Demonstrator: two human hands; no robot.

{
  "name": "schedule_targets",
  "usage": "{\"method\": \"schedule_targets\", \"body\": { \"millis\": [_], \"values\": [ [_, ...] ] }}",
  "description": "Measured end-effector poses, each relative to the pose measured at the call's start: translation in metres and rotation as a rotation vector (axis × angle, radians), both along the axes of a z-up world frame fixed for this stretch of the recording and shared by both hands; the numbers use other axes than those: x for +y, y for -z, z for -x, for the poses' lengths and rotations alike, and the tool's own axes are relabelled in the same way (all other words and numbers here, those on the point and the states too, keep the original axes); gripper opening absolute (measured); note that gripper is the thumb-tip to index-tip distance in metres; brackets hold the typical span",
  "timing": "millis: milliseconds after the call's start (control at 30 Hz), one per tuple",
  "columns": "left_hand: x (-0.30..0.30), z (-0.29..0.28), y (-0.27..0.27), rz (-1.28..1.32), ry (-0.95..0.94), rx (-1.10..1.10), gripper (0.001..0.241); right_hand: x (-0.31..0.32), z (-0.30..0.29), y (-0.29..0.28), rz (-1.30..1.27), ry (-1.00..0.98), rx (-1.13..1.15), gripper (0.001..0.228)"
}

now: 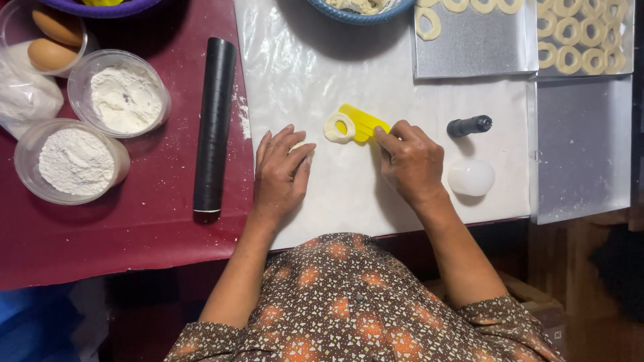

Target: Shaping and cutting dough to make donut shapes using a rolling pin and mold.

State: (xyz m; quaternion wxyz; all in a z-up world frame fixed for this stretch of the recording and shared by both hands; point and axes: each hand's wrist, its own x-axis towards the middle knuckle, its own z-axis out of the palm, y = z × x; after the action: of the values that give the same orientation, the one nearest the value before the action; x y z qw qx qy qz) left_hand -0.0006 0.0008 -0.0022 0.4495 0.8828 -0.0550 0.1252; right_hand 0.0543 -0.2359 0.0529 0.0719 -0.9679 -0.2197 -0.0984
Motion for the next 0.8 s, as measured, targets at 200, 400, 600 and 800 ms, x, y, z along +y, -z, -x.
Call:
{"method": "schedule_targets", "body": {
  "millis": [200, 400, 600, 800],
  "values": [
    [-0.002, 0.001, -0.001, -0.027, -0.013, 0.048, 0.017, -0.016, 0.003, 0.014, -0.01, -0.021, -0.028, 0.023],
    [-0.002, 0.002, 0.0, -0.023, -0.008, 0.053, 0.02, -0.003, 0.005, 0.01, -0.016, -0.075, -0.047, 0.021],
    [-0.001, 0.002, -0.003, -0.01, -0.002, 0.046, 0.019, -0.004, 0.0, 0.011, -0.07, -0.055, -0.081, 0.026],
    [-0.001, 0.003, -0.008, 0.044, -0.005, 0.054, 0.025, -0.002, 0.011, 0.015, -0.166, -0.071, -0.001, 0.024]
  ]
}}
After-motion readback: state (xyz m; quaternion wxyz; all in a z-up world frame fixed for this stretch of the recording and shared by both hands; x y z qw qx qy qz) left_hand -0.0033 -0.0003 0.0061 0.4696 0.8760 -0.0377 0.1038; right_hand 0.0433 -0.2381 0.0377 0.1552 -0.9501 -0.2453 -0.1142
